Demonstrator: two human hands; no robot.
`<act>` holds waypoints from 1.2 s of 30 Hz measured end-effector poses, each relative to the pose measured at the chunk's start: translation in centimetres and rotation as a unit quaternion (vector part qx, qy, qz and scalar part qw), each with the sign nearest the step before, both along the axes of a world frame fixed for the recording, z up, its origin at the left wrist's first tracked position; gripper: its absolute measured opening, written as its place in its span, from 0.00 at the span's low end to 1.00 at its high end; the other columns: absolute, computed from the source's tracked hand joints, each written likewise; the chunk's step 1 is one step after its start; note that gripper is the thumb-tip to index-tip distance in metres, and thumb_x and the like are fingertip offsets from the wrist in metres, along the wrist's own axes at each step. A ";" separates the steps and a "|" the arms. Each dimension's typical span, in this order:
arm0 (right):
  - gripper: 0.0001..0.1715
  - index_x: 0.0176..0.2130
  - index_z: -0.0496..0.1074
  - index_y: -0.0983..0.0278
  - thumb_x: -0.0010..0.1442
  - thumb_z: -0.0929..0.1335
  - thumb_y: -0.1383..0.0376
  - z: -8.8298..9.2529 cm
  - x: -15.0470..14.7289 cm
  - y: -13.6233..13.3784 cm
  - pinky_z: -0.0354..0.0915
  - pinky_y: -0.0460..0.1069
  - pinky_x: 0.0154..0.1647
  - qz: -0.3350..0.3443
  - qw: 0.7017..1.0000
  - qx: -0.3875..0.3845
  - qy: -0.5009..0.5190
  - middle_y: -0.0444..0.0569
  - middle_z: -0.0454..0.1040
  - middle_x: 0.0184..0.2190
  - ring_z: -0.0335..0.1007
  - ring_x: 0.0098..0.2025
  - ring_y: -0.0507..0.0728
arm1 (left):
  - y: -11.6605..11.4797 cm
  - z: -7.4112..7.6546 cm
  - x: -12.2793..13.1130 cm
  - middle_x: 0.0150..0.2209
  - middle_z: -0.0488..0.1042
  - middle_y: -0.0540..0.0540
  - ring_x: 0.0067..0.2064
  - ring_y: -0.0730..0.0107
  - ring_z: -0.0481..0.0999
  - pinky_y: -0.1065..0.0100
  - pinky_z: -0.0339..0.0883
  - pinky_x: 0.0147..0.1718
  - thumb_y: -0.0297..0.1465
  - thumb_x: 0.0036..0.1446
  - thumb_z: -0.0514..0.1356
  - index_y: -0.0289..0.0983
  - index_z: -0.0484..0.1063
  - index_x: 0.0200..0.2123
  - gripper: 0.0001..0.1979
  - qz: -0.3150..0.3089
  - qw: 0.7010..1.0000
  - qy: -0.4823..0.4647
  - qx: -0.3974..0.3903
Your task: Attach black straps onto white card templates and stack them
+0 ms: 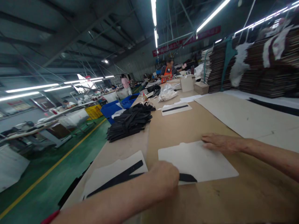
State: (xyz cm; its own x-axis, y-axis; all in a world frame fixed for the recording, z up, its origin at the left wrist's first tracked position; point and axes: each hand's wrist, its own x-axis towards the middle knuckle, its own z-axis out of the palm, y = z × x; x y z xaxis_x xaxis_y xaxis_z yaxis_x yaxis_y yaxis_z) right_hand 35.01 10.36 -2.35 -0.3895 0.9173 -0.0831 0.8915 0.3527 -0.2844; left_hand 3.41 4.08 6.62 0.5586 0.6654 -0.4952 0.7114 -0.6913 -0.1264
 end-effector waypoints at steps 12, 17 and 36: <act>0.52 0.71 0.59 0.69 0.65 0.53 0.37 -4.8 -0.6 -8.5 0.43 0.62 0.76 -0.068 0.997 0.010 0.033 0.56 0.50 0.74 0.45 0.75 0.66 | -7.4 -3.2 -3.6 0.55 0.73 0.23 0.53 0.42 0.79 0.50 0.76 0.51 0.20 0.48 0.64 0.28 0.69 0.59 0.32 0.052 0.998 -0.016 0.014; 0.51 0.71 0.60 0.62 0.64 0.53 0.36 -5.9 -1.0 -10.7 0.40 0.62 0.77 -0.075 0.994 0.029 0.076 0.51 0.52 0.74 0.44 0.75 0.66 | -9.3 -2.1 -4.3 0.53 0.76 0.31 0.53 0.45 0.79 0.52 0.76 0.52 0.21 0.52 0.60 0.34 0.74 0.52 0.22 0.069 0.997 -0.033 -0.009; 0.46 0.66 0.68 0.66 0.67 0.53 0.41 -5.7 -1.5 -9.3 0.47 0.63 0.76 -0.040 0.994 0.069 0.078 0.53 0.61 0.70 0.54 0.73 0.65 | -11.8 -5.8 -7.7 0.69 0.64 0.40 0.63 0.53 0.72 0.56 0.63 0.65 0.26 0.62 0.53 0.40 0.64 0.65 0.28 0.254 0.952 -0.168 0.035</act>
State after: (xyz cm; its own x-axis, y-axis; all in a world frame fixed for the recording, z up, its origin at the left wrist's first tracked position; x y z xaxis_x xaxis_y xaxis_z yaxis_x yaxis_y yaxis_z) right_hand 33.51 1.01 -8.02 -0.3134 0.9441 0.1022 0.8668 0.3283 -0.3752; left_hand -4.25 -7.67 0.80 0.2753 0.9167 -0.2896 0.9600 -0.2460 0.1339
